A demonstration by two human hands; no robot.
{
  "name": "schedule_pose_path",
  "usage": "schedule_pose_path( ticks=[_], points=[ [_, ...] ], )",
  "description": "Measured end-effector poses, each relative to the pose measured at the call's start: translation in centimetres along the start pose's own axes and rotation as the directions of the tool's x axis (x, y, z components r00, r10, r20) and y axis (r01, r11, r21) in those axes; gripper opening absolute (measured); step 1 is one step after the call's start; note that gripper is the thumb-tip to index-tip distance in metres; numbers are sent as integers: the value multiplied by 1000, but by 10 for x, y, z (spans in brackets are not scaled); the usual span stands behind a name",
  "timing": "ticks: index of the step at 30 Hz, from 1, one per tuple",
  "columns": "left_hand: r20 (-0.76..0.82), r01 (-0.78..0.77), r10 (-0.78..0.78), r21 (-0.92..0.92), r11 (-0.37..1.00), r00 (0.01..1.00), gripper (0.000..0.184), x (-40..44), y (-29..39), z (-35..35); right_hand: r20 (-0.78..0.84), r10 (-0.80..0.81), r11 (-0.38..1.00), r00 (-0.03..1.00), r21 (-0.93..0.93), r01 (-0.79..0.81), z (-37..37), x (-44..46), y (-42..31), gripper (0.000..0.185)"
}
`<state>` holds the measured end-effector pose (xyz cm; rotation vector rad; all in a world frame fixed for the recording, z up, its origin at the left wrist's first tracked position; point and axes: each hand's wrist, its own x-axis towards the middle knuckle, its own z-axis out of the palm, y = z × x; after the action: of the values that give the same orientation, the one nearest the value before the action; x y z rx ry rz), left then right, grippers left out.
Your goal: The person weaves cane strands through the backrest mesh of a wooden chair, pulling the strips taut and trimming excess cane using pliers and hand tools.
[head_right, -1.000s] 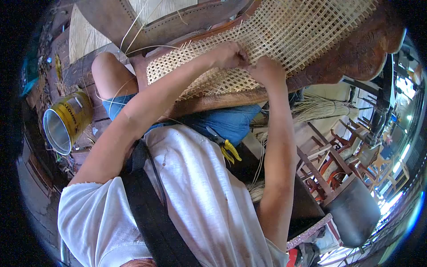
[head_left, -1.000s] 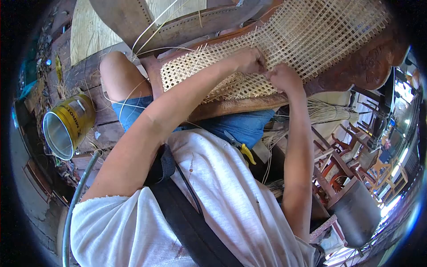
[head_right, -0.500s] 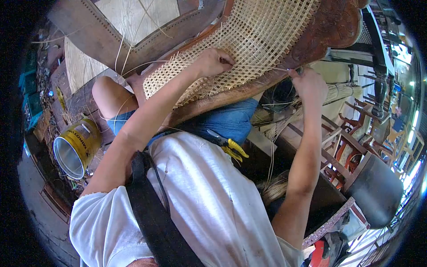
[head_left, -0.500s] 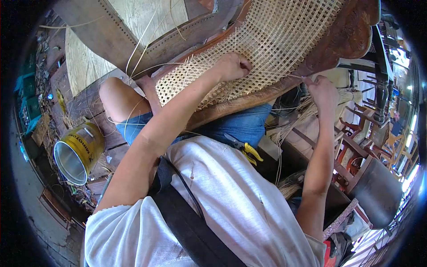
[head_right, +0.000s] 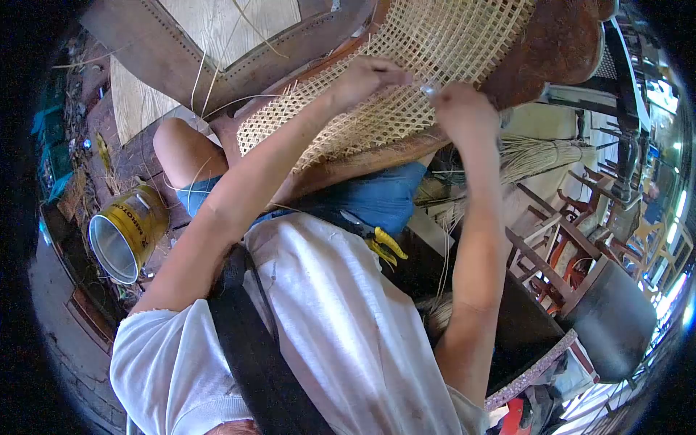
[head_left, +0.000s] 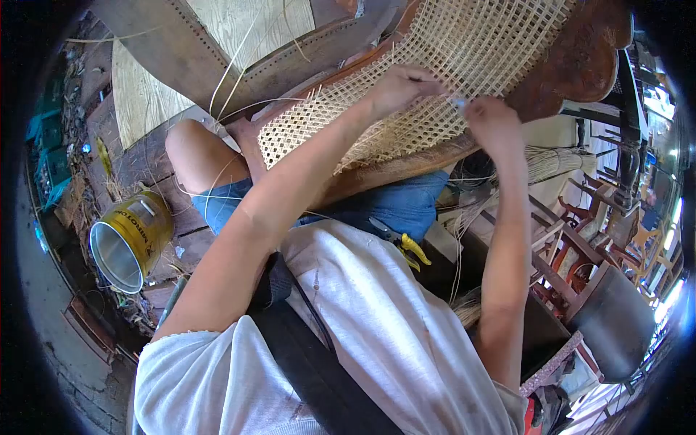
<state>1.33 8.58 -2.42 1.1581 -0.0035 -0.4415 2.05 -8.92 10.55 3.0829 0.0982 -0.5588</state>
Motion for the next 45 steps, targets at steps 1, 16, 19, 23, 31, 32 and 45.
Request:
schedule_pose_path(
  ticks=[1,16,19,23,31,32,45],
  points=[
    [-88,39,-23,180,983,996,23,2,-11,-7,0,0,1000,1000,-1,0,10,6,-2,37],
    [-60,135,-123,281,950,991,17,5,-43,-28,266,-61,925,962,-347,155,35,17,-52,24],
    [-36,67,-57,469,881,998,17,6,-40,-25,212,-73,940,974,-312,139,37,9,-49,25],
    [67,-23,-27,647,762,997,20,7,-32,-13,229,-49,954,972,-278,113,34,16,-38,30],
    [74,-119,95,719,685,993,23,-9,-21,1,173,124,937,977,-345,-58,-1,5,-18,47],
    [-6,-38,63,725,687,998,22,-11,-19,8,85,79,933,993,-357,-44,-2,2,6,52],
    [-289,54,216,702,710,933,37,-39,-45,-35,53,166,827,985,537,-168,11,-28,66,42]
  ],
)
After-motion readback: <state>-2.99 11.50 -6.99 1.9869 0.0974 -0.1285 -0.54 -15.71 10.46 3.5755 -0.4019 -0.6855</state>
